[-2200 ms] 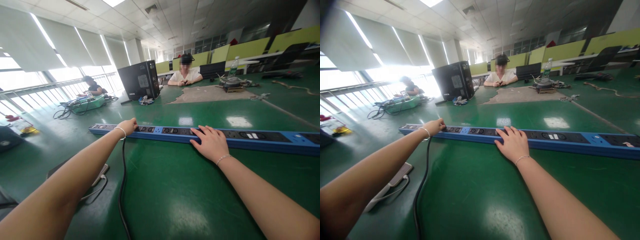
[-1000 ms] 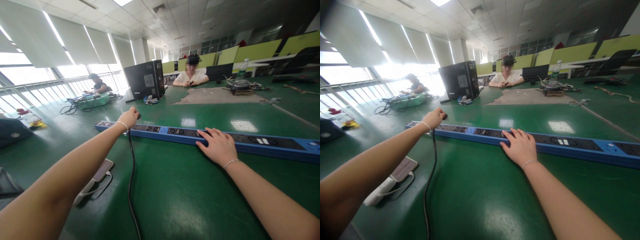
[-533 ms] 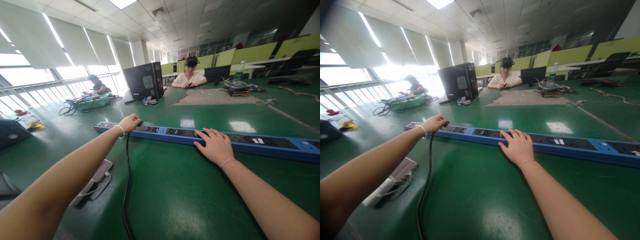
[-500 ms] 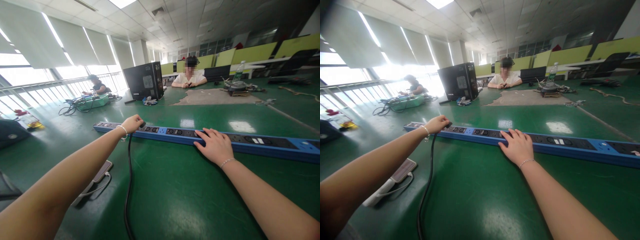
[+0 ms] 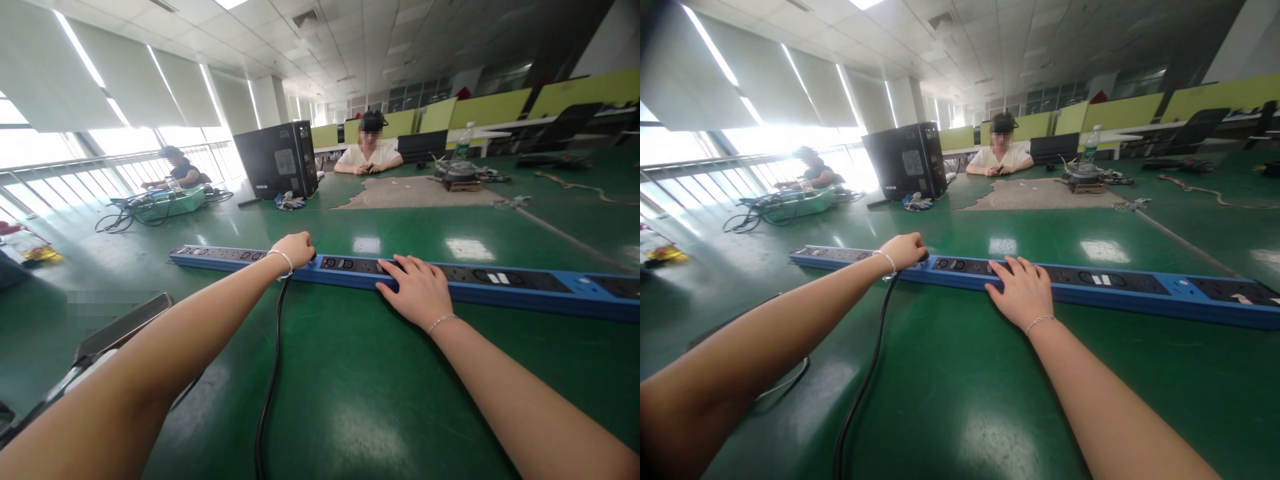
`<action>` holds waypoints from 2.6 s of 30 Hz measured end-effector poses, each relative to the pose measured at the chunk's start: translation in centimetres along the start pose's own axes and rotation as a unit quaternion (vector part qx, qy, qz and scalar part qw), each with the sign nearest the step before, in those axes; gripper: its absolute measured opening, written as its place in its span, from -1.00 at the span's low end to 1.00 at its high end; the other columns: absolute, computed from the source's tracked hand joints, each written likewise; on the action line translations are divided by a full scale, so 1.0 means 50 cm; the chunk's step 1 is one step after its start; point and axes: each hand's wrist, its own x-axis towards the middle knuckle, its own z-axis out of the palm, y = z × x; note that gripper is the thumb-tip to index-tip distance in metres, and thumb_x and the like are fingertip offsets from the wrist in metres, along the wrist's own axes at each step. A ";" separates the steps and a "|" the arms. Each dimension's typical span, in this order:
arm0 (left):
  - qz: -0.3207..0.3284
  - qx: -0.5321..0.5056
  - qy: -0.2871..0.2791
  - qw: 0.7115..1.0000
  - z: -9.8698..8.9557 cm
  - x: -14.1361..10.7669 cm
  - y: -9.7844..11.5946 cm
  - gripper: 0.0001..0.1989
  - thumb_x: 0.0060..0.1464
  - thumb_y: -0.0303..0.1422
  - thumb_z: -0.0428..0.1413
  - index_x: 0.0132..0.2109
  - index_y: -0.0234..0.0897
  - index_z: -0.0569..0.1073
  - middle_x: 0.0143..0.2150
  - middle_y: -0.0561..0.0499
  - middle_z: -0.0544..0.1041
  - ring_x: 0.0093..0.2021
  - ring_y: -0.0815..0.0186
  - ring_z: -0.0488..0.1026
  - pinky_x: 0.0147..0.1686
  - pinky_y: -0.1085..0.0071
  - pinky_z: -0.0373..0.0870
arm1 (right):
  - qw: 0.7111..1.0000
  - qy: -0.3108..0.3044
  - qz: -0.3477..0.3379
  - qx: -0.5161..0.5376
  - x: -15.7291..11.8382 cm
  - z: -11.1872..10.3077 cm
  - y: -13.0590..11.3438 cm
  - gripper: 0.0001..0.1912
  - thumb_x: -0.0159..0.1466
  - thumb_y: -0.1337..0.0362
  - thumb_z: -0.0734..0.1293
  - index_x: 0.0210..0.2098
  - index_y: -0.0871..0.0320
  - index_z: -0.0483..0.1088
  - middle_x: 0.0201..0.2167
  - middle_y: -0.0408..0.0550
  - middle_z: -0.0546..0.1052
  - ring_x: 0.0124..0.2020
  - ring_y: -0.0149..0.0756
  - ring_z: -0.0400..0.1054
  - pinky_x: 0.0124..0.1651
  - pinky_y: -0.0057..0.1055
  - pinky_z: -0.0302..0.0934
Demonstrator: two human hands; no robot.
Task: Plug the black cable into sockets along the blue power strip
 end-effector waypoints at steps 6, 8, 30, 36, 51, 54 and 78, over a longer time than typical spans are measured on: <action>0.010 0.007 -0.016 1.000 0.008 0.001 0.010 -0.74 0.03 -0.25 -0.04 -0.18 -0.22 0.44 -0.16 -0.15 0.56 -0.16 0.11 0.48 -0.22 0.30 0.37 | 1.000 0.007 -0.003 0.003 0.000 0.001 -0.001 -0.53 0.24 -0.01 0.15 0.09 -0.08 0.33 0.13 -0.03 0.36 0.15 -0.08 0.14 0.09 -0.11 -0.03; 0.007 0.006 -0.017 1.000 0.010 0.000 0.013 -0.74 0.03 -0.25 -0.04 -0.18 -0.21 0.44 -0.17 -0.16 0.56 -0.16 0.11 0.49 -0.22 0.29 0.38 | 1.000 0.007 -0.002 0.003 0.000 0.000 0.000 -0.53 0.24 -0.02 0.15 0.09 -0.09 0.33 0.12 -0.04 0.37 0.15 -0.09 0.14 0.09 -0.11 -0.03; -0.006 -0.016 -0.008 1.000 0.034 -0.011 0.021 -0.75 0.06 -0.28 -0.06 -0.13 -0.20 0.40 -0.15 -0.17 0.55 -0.14 0.07 0.49 -0.21 0.25 0.37 | 1.000 -0.007 -0.003 -0.002 0.000 -0.005 -0.001 -0.53 0.25 -0.02 0.13 0.10 -0.09 0.32 0.14 -0.02 0.35 0.16 -0.09 0.13 0.10 -0.10 -0.03; -0.021 -0.009 0.031 0.999 0.047 -0.034 0.026 -0.75 0.13 -0.27 -0.12 -0.11 -0.19 0.36 -0.20 -0.16 0.55 -0.17 0.09 0.50 -0.20 0.24 0.37 | 1.000 -0.015 0.000 0.000 0.000 -0.007 -0.002 -0.52 0.25 -0.02 0.13 0.11 -0.08 0.31 0.15 -0.02 0.35 0.17 -0.08 0.12 0.11 -0.10 -0.04; -0.017 -0.006 0.020 1.000 0.041 -0.036 0.028 -0.74 0.14 -0.27 -0.13 -0.09 -0.20 0.36 -0.18 -0.15 0.55 -0.16 0.11 0.50 -0.19 0.27 0.37 | 1.000 -0.009 0.001 -0.004 0.001 0.002 0.000 -0.46 0.23 -0.03 0.13 0.14 0.02 0.28 0.15 0.00 0.35 0.17 -0.08 0.12 0.11 -0.09 -0.04; -0.012 -0.005 0.007 1.000 0.041 -0.031 0.025 -0.75 0.13 -0.26 -0.10 -0.11 -0.19 0.36 -0.19 -0.15 0.55 -0.16 0.11 0.50 -0.20 0.27 0.37 | 1.000 -0.008 0.001 0.001 0.002 0.004 0.000 -0.43 0.23 -0.04 0.11 0.15 0.07 0.26 0.15 0.01 0.35 0.16 -0.08 0.13 0.12 -0.09 -0.04; 0.068 -0.142 -0.046 0.986 0.003 -0.011 0.209 -0.81 -0.01 -0.33 0.01 -0.24 -0.27 0.45 -0.39 -0.03 0.56 -0.33 0.28 0.48 -0.26 0.43 0.34 | 1.000 -0.011 0.005 0.012 0.000 -0.003 -0.005 -0.42 0.23 -0.02 0.15 0.15 0.14 0.25 0.16 0.01 0.33 0.18 -0.09 0.10 0.15 -0.13 -0.09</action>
